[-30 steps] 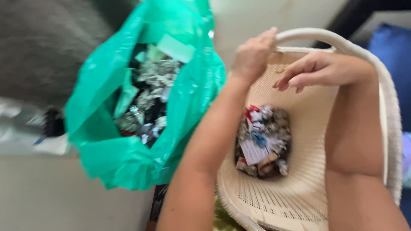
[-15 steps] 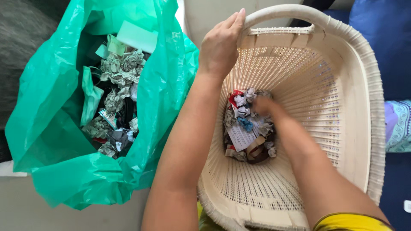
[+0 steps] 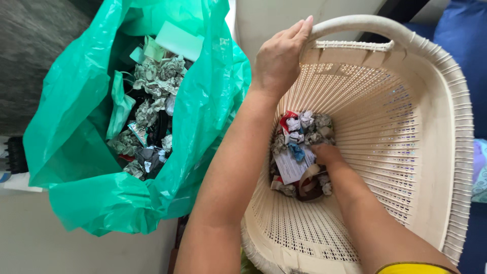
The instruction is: The person holds a plastic waste basket filled with crumpled paper and small trash and transfers the trash piece by piece by hand into a green plastic trash bag, occasionally pulling items out of the basket and tossing them in.
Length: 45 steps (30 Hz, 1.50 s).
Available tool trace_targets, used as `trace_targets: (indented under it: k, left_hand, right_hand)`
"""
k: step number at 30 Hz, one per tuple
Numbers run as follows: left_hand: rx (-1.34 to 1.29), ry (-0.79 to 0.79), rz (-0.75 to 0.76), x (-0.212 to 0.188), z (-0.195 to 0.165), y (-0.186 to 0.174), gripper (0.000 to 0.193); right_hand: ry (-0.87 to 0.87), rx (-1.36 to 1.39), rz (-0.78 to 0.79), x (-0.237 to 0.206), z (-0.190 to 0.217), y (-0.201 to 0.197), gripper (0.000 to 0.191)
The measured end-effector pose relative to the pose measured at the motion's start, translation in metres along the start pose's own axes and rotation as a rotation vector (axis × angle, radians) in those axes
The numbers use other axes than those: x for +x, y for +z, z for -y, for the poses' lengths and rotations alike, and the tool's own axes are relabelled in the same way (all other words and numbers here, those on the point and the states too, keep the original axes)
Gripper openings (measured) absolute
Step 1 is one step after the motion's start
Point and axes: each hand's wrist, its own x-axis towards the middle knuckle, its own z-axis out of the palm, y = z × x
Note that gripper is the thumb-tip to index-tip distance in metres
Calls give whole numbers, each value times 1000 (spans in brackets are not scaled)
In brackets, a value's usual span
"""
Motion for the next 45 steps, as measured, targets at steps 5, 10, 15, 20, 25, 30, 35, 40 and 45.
trace_targets:
  k: [5,10,15,20,25,30,35,40,45]
  left_hand:
    - [-9,-17,-8,2,-1,5,52]
    - [23,-38,-36,7,-6,6,53]
    - [60,-218,95,13,-9,3,57]
    - [48,-180,130,17,9,2,63]
    - [-49,-222,73,20,12,3,51]
    - [72,-519,152,18,-1,-6,26]
    - [114,-514,134,14,-9,-11,29]
    - [154,-450,76,10,-7,-9,28]
    - [203,-436,24,6,-5,4,26]
  right_hand:
    - [171,466,220,20,-11,-33,34]
    - [191,488,325,41,-23,-90,36]
    - [150,596,420,42,-33,-192,45]
    - [106,715,201,-12,-30,-290,50]
    - [-81,787,98,-65,-30,-336,43]
    - [-396,1000,-158,-115,-33,-363,34]
    - [-910,1293,-977,-148,-12,-377,20]
    - [-1069,1651,-1596,-148,16,-376,37]
    - [-959,1157,-1497,-113,104,-345,45]
